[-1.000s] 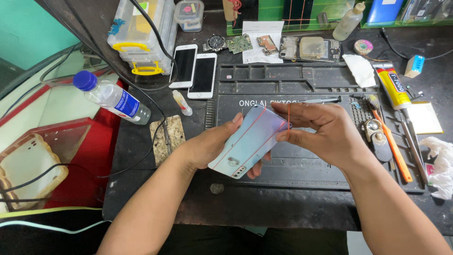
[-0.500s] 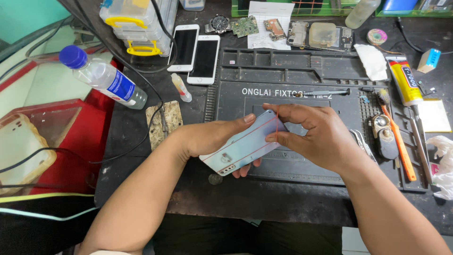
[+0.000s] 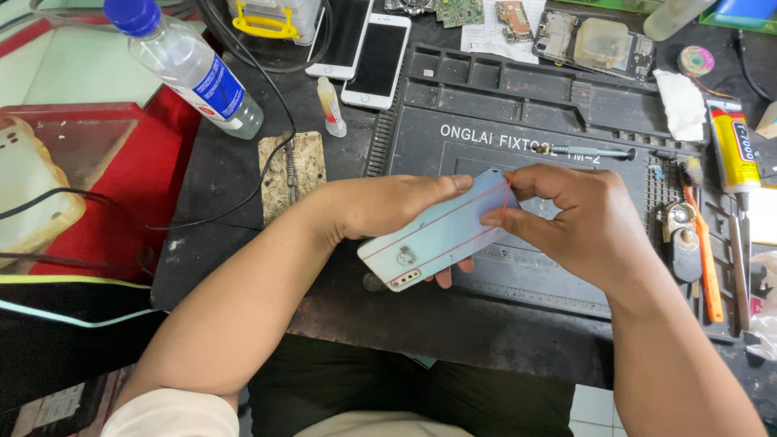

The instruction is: The person cleans the inside of a disassembled smartphone frame with a brush. They then apply glue from a tube along the edges of the frame. Finally, they attach the back cover and secure the phone by wrapping a rubber band around it.

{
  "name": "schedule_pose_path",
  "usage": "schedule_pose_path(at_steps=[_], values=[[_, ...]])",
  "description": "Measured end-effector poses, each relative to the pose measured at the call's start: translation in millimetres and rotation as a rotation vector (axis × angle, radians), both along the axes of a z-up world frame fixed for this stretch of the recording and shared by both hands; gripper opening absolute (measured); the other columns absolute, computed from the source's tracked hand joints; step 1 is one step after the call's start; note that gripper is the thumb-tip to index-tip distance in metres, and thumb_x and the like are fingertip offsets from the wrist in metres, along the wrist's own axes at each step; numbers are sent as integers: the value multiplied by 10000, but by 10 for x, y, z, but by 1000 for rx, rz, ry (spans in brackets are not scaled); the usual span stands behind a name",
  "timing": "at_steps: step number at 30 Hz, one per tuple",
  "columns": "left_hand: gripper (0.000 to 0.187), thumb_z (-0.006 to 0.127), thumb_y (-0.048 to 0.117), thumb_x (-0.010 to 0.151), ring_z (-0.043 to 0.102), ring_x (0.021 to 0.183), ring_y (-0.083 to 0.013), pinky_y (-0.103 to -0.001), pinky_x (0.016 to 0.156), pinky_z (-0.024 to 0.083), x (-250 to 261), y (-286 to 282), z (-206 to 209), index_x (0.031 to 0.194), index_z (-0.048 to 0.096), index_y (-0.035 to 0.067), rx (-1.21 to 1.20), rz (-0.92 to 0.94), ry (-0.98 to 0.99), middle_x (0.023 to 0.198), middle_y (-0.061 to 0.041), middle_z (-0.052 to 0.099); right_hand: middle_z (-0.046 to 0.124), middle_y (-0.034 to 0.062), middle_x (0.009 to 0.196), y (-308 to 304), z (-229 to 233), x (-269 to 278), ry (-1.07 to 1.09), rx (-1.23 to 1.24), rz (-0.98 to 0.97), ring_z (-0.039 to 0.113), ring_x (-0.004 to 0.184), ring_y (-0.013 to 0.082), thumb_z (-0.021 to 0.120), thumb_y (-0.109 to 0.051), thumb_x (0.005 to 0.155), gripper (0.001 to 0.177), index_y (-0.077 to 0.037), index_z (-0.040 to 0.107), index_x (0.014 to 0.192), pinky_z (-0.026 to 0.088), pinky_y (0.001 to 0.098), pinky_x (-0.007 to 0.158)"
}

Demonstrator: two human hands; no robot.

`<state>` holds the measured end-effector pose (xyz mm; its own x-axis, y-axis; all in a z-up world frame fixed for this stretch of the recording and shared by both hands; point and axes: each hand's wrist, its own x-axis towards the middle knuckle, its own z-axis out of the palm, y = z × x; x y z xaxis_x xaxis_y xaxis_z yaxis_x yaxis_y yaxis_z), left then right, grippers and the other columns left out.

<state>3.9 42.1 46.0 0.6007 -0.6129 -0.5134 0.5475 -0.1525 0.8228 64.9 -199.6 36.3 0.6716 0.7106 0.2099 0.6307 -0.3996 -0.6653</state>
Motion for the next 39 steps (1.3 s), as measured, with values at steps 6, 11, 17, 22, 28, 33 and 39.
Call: schedule_pose_path(at_steps=[6, 11, 17, 22, 28, 33, 39], values=[[736, 248, 597, 916, 761, 702, -317, -374, 588, 600, -5, -161, 157, 1158, 633, 20, 128, 169, 4, 926, -230, 776, 786, 71, 1050, 23, -36, 7, -58, 57, 7, 726, 857, 142, 884, -181, 805, 513, -23, 726, 1268, 593, 282, 805], [771, 243, 620, 883, 769, 671, -282, -336, 547, 581, -12, -145, 215, 1070, 675, 9, 200, 107, -70, 876, -192, 777, 775, 39, 967, 46, -38, -44, -83, 1, 4, 721, 843, 123, 868, -224, 820, 550, -51, 712, 1318, 583, 276, 794], [715, 229, 586, 941, 760, 669, -275, -339, 574, 589, -13, -96, 274, 1060, 649, 21, 283, -3, -39, 865, -178, 779, 749, 22, 920, 70, -136, -73, -68, -12, 39, 696, 784, 123, 884, -238, 796, 568, -47, 717, 1304, 569, 269, 773], [756, 249, 592, 941, 755, 695, -289, -354, 596, 605, -64, -59, 411, 1066, 692, -7, 306, -36, 40, 890, -183, 771, 745, 16, 847, 91, -44, -161, 69, -54, 15, 671, 702, 103, 910, -222, 737, 557, -62, 741, 1243, 531, 253, 664], [759, 206, 612, 960, 737, 701, -214, -298, 740, 586, -91, -57, 428, 882, 698, 40, 466, -204, -30, 778, -154, 783, 695, -46, 720, 55, -72, -158, 51, -162, 64, 550, 582, 90, 907, -287, 743, 415, -125, 718, 1075, 420, 259, 531], [1177, 69, 773, 647, 496, 1402, -306, -386, 1140, 371, -104, -128, 360, 1523, 516, 126, 707, -341, -194, 1563, -116, 519, 626, -69, 652, 81, -63, -173, 108, -194, 141, 450, 537, 74, 931, -285, 692, 339, -160, 717, 924, 389, 235, 504], [768, 223, 594, 918, 733, 664, -284, -328, 692, 593, -130, -58, 490, 939, 693, -13, 285, -32, -21, 857, -170, 733, 639, 55, 752, 167, 33, -233, 481, 64, -47, 583, 684, 110, 789, -24, 802, 600, -66, 517, 1335, 420, 242, 600]])
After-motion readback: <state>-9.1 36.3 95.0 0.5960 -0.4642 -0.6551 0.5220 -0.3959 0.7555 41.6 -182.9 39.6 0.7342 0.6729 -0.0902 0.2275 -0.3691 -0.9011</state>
